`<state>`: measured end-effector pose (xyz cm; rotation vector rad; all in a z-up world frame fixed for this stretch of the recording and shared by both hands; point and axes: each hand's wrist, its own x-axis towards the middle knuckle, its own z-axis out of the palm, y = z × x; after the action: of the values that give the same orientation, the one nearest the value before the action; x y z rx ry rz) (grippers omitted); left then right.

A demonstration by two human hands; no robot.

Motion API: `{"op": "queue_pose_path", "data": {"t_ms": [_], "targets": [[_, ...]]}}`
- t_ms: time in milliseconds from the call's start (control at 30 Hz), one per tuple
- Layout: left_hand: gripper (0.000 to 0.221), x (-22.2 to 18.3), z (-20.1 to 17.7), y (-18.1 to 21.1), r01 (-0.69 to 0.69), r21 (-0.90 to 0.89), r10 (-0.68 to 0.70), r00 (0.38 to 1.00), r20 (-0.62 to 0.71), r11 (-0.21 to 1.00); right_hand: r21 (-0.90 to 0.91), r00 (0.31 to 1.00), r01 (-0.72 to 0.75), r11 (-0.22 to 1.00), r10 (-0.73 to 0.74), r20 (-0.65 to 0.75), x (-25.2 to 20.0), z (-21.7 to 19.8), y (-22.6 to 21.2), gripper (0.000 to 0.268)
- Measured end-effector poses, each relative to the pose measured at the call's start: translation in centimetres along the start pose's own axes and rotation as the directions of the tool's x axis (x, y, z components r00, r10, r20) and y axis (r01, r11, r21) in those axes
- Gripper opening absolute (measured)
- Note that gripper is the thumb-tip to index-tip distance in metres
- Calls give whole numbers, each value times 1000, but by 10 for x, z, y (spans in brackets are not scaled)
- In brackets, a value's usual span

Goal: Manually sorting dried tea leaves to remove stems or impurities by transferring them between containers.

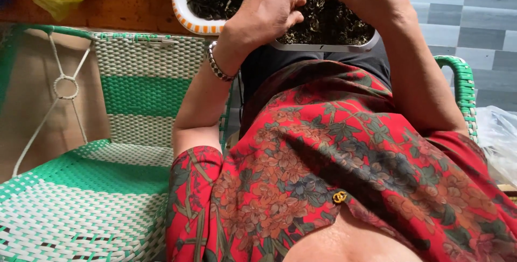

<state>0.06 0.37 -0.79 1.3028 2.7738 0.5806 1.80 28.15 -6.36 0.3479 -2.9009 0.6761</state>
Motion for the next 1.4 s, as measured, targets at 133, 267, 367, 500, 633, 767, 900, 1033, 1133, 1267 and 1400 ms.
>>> {"op": "queue_pose_path", "data": {"t_ms": [133,267,367,500,633,767,900,1033,1133,1267,1400], "targets": [[23,3,5,5,-3,7,3,999,49,1000,151,997,-80,985,76,35,10,10,15,16],[23,3,12,4,-6,23,5,998,60,1000,317,996,-88,944,80,38,7,-11,15,46],[25,5,16,3,24,58,-27,999,48,998,178,997,-8,984,22,-76,2,-9,31,45],[26,4,11,4,16,60,-17,1000,6,998,76,999,16,997,-13,-34,-7,-13,17,8],[27,3,9,3,1,79,2,1000,-31,997,-139,996,53,989,-62,-66,-4,-10,4,22],[25,2,4,5,13,44,-13,1000,4,999,-169,997,37,985,-49,-66,2,-1,9,20],[25,0,0,4,19,38,-19,1000,-2,999,248,998,-41,968,50,-31,2,-1,17,8],[20,4,0,2,-24,36,29,988,-150,999,703,899,-395,591,406,163,-7,-31,-9,43],[11,14,18,0,-85,57,99,932,-350,995,883,852,-423,203,422,311,-7,-51,-39,21],[12,21,22,11,-73,14,73,930,-360,997,877,773,-480,-16,466,431,-2,-52,-46,13],[34,20,22,15,-52,64,73,919,-388,997,878,918,-350,326,307,252,-1,-36,-41,14]]}}
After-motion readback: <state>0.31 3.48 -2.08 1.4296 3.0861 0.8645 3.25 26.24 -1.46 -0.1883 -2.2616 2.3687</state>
